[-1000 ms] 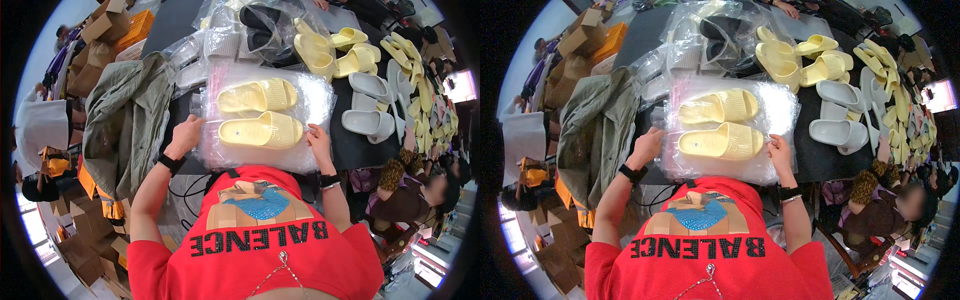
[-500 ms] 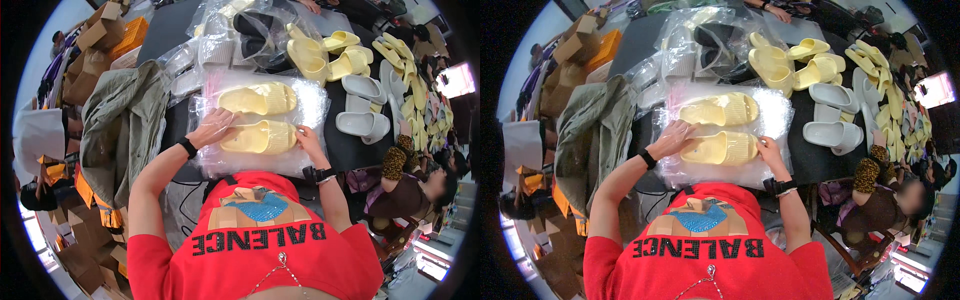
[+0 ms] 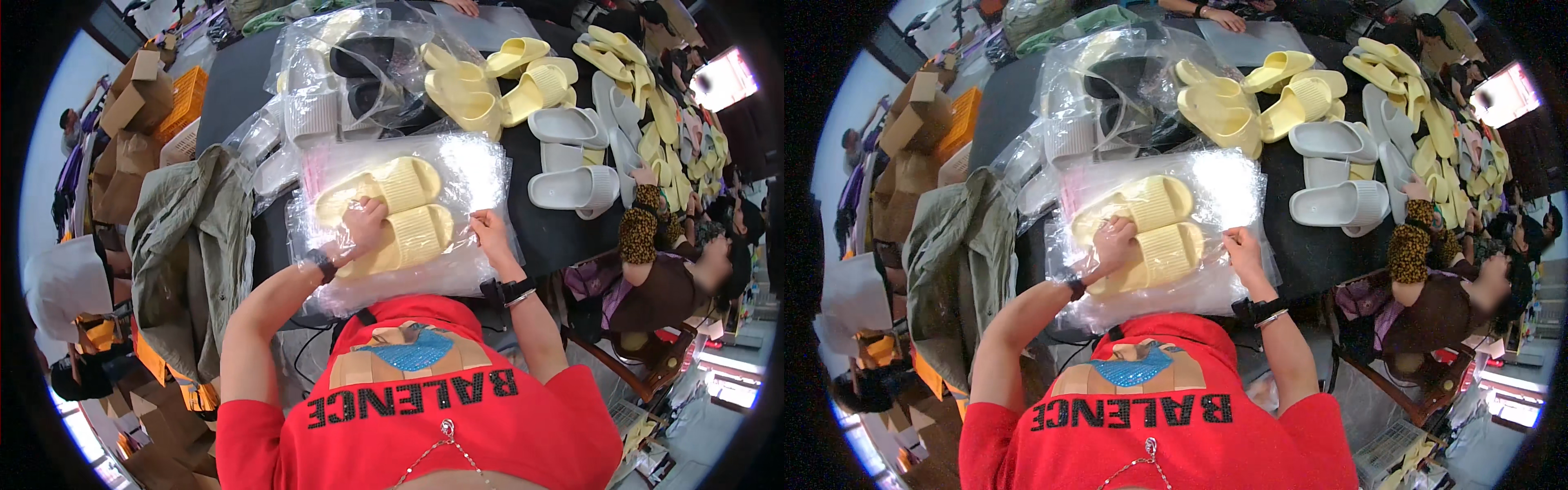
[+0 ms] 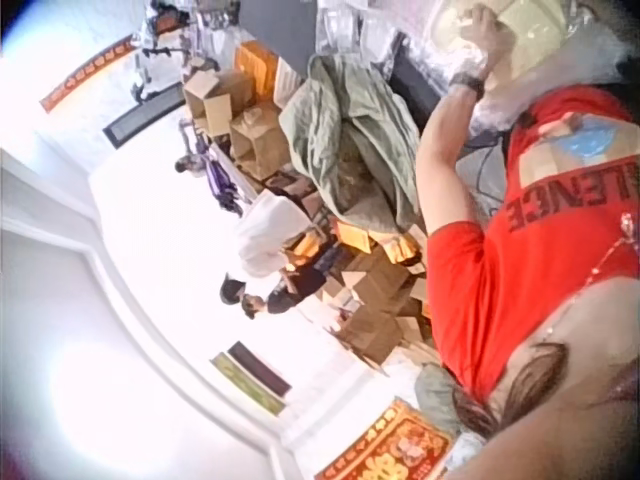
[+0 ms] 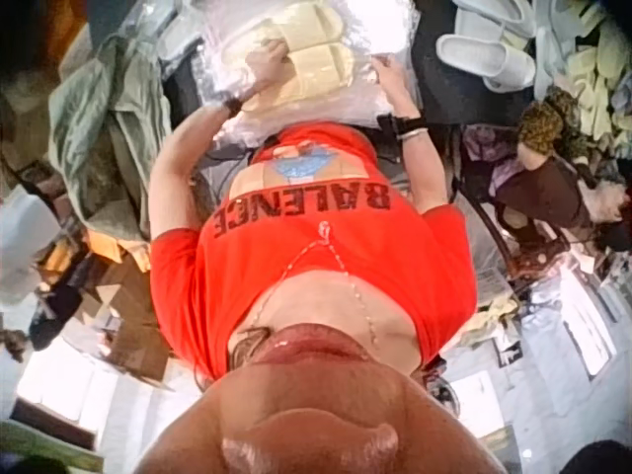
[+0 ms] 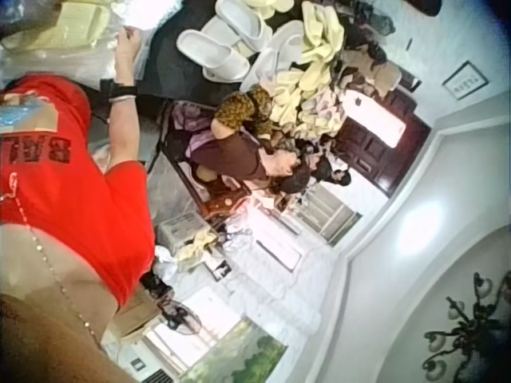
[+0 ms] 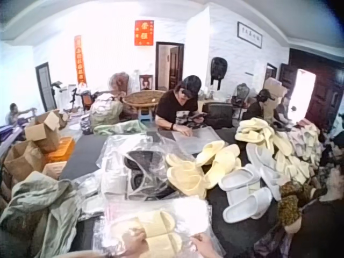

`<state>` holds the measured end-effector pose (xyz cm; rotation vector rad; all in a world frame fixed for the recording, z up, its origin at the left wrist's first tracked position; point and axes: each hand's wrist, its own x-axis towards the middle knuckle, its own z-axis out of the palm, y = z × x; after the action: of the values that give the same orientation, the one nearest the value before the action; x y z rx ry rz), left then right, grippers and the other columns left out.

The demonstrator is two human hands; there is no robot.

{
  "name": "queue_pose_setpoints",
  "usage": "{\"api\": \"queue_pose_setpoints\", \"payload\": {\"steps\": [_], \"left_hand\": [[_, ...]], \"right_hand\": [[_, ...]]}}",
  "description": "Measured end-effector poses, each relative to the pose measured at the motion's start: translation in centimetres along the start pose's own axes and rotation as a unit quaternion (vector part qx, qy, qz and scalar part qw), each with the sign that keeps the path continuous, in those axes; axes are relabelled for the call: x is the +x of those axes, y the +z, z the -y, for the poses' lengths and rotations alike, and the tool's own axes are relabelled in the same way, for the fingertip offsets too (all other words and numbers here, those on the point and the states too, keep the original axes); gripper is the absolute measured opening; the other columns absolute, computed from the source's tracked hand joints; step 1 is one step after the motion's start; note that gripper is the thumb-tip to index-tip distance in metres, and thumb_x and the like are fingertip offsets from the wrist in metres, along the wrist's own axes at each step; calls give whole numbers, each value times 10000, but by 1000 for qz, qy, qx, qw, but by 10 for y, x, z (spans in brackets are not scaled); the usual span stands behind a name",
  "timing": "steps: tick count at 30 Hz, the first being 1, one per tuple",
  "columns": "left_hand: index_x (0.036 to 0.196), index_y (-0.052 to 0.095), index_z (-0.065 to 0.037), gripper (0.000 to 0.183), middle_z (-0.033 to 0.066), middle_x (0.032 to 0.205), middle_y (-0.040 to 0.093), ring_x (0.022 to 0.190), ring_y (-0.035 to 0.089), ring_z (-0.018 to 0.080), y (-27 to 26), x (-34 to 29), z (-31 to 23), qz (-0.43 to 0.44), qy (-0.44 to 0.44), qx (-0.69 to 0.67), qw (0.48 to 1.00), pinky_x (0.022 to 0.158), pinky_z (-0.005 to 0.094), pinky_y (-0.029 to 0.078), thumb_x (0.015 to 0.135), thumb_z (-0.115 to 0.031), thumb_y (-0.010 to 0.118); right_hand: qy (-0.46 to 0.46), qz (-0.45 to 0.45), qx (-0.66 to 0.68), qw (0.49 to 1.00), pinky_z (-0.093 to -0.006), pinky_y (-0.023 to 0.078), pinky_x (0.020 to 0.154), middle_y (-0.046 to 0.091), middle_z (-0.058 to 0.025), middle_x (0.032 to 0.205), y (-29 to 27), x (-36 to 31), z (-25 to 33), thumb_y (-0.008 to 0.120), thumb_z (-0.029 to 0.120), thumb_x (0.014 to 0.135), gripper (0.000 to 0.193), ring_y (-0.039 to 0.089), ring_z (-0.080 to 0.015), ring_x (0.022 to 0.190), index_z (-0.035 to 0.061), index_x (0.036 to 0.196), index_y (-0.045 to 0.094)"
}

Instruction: Sort various pairs of sandals and sliders from a large sack and place them into individual plastic bags.

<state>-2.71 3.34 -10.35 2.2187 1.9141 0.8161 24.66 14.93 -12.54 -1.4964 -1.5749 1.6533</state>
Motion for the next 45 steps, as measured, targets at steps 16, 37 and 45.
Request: {"api": "queue_pose_setpoints", "payload": {"steps": [16, 37, 45], "left_hand": [[1073, 568, -132, 391, 74, 1049, 521, 970, 470, 286, -15, -36, 34, 165, -26, 87, 982, 774, 426, 407, 683, -142, 597], [817, 523, -18, 153, 141, 851, 523, 845, 491, 341, -52, -84, 39, 51, -163, 55, 984, 696, 417, 428, 673, -44, 563], [879, 520, -2, 129, 182, 840, 538, 834, 495, 391, -136, -163, 104, -193, -331, 54, 922, 725, 433, 396, 769, -69, 528]], "right_hand": [[52, 77, 14, 996, -273, 435, 492, 595, -68, 801, 14, 45, 50, 507, 445, 864, 467, 584, -133, 688, 3, 1007, 554], [-30, -57, 143, 988, -281, 507, 557, 584, -77, 795, 1, 70, 49, 499, 154, 893, 144, 604, -163, 666, 29, 962, 501], [-50, -61, 140, 987, -278, 507, 579, 580, -78, 829, 11, 61, 64, 523, 119, 874, 116, 598, -161, 702, 42, 939, 466]]}}
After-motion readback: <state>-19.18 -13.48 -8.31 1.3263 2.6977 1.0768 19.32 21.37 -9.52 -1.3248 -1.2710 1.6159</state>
